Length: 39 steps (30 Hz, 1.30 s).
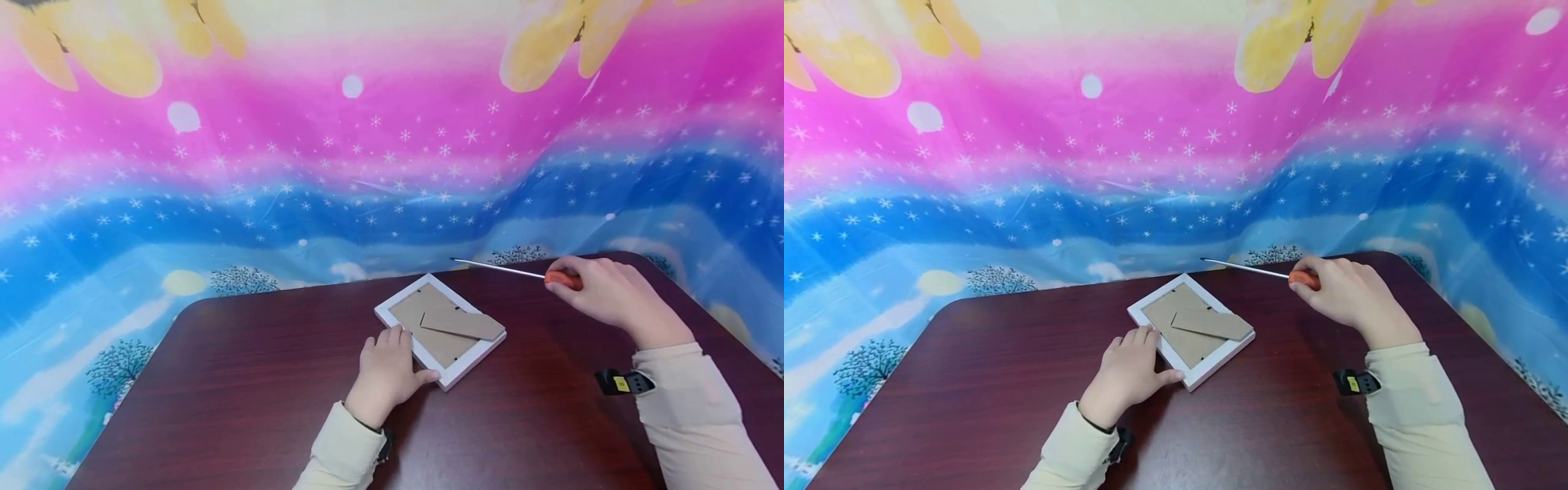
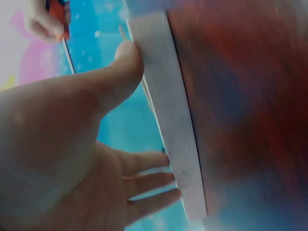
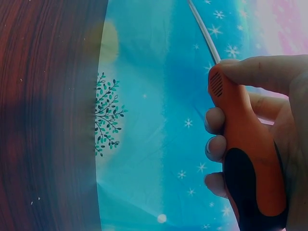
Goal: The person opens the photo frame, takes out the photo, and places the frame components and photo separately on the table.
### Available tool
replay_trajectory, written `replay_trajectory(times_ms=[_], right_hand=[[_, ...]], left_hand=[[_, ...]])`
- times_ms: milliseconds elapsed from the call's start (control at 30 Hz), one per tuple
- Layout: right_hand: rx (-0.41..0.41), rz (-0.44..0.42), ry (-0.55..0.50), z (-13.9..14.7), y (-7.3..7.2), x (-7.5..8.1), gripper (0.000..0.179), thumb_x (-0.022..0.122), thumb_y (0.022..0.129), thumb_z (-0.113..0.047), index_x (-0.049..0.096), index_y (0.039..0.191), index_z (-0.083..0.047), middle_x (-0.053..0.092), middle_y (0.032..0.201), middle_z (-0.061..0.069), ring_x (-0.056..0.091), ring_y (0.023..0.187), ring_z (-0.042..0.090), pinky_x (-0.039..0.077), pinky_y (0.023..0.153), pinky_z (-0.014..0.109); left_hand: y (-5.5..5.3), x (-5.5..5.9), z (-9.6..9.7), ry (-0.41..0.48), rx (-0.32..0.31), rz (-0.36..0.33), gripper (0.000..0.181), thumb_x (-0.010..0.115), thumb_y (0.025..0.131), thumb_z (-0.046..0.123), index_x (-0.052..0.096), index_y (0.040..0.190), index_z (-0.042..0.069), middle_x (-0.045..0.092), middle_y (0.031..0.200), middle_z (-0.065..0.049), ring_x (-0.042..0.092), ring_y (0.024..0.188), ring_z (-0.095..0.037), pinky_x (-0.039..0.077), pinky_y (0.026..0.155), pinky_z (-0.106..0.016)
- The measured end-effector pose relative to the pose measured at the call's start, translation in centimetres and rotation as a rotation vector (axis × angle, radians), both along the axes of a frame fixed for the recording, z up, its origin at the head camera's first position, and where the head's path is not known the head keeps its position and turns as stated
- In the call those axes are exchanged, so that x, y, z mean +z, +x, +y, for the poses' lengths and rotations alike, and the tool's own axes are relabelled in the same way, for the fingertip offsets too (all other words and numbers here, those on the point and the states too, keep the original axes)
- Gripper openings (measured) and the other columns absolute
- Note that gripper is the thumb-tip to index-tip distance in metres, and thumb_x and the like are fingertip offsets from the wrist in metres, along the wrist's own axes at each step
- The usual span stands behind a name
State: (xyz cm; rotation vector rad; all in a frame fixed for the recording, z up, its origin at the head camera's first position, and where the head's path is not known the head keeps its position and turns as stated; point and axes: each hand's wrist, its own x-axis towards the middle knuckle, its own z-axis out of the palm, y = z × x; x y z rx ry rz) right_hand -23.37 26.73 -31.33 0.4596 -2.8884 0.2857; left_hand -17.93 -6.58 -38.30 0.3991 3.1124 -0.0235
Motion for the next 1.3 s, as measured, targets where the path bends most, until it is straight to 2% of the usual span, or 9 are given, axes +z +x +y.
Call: replay_trajectory(times_ms=[133,233,333,467,667,933,1133,1300], right_hand=[[0.001,0.007,0.001,0.0,0.0,-0.1,0.037,0.064,0.095,-0.044,0.068,0.117,-0.015,0.053,0.069,-0.003,0.048,0.062,0.019,0.037,0.058,0.037],[0.005,0.009,-0.002,0.0,0.0,-0.1,0.036,0.064,0.095,-0.043,0.068,0.116,-0.014,0.051,0.067,-0.003,0.047,0.061,0.018,0.035,0.057,0.036],[0.006,0.009,-0.004,0.0,0.1,-0.1,0.035,0.064,0.095,-0.043,0.068,0.116,-0.014,0.051,0.067,-0.003,0.047,0.061,0.018,0.035,0.057,0.036],[0.007,0.019,-0.006,-0.1,0.1,-0.1,0.034,0.065,0.095,-0.042,0.069,0.115,-0.015,0.052,0.068,-0.004,0.048,0.061,0.018,0.036,0.058,0.037],[0.007,0.011,-0.007,-0.1,0.1,-0.1,0.035,0.064,0.095,-0.042,0.068,0.115,-0.014,0.051,0.067,-0.004,0.047,0.060,0.018,0.036,0.057,0.036],[0.002,0.005,-0.007,-0.1,0.2,-0.1,0.036,0.065,0.095,-0.042,0.068,0.116,-0.014,0.052,0.068,-0.003,0.047,0.061,0.018,0.036,0.057,0.037],[0.004,-0.019,-0.009,-0.3,0.3,-0.1,0.036,0.065,0.095,-0.042,0.068,0.116,-0.014,0.051,0.068,-0.003,0.046,0.061,0.017,0.034,0.057,0.036],[0.004,0.002,-0.004,-0.2,0.2,-0.1,0.034,0.066,0.094,-0.041,0.069,0.114,-0.015,0.051,0.068,-0.004,0.047,0.062,0.018,0.035,0.058,0.037]], left_hand=[[-1.2,-0.3,-1.6,0.160,-0.062,-0.010,0.080,0.067,0.086,0.061,0.049,0.141,0.005,0.050,0.142,-0.012,0.045,0.132,-0.027,0.039,0.105,-0.047],[-2.0,-0.6,-2.5,0.211,-0.091,-0.037,0.080,0.067,0.089,0.056,0.044,0.148,0.007,0.045,0.150,-0.010,0.040,0.138,-0.028,0.035,0.109,-0.049],[-2.4,-0.8,-3.1,0.207,-0.099,-0.062,0.080,0.065,0.090,0.054,0.042,0.150,0.007,0.040,0.154,-0.009,0.036,0.142,-0.029,0.032,0.111,-0.051],[-2.5,-1.0,-3.3,0.210,-0.089,-0.071,0.079,0.065,0.090,0.056,0.044,0.150,0.009,0.041,0.154,-0.008,0.035,0.142,-0.030,0.031,0.111,-0.051],[-2.3,-0.8,-3.0,0.189,-0.061,-0.018,0.076,0.065,0.087,0.060,0.052,0.143,0.011,0.048,0.146,-0.008,0.041,0.137,-0.029,0.034,0.109,-0.051],[-1.7,-0.6,-2.5,0.172,-0.017,0.050,0.068,0.071,0.083,0.060,0.057,0.126,0.009,0.055,0.129,-0.009,0.052,0.121,-0.031,0.043,0.100,-0.048],[-1.0,-0.6,-1.8,0.094,0.043,0.048,0.075,0.067,0.084,0.063,0.055,0.131,0.005,0.054,0.131,-0.011,0.052,0.122,-0.031,0.045,0.097,-0.048],[-0.5,-0.7,-1.0,0.049,0.076,0.093,0.078,0.065,0.085,0.064,0.055,0.132,0.002,0.054,0.127,-0.012,0.053,0.119,-0.031,0.046,0.092,-0.047]])
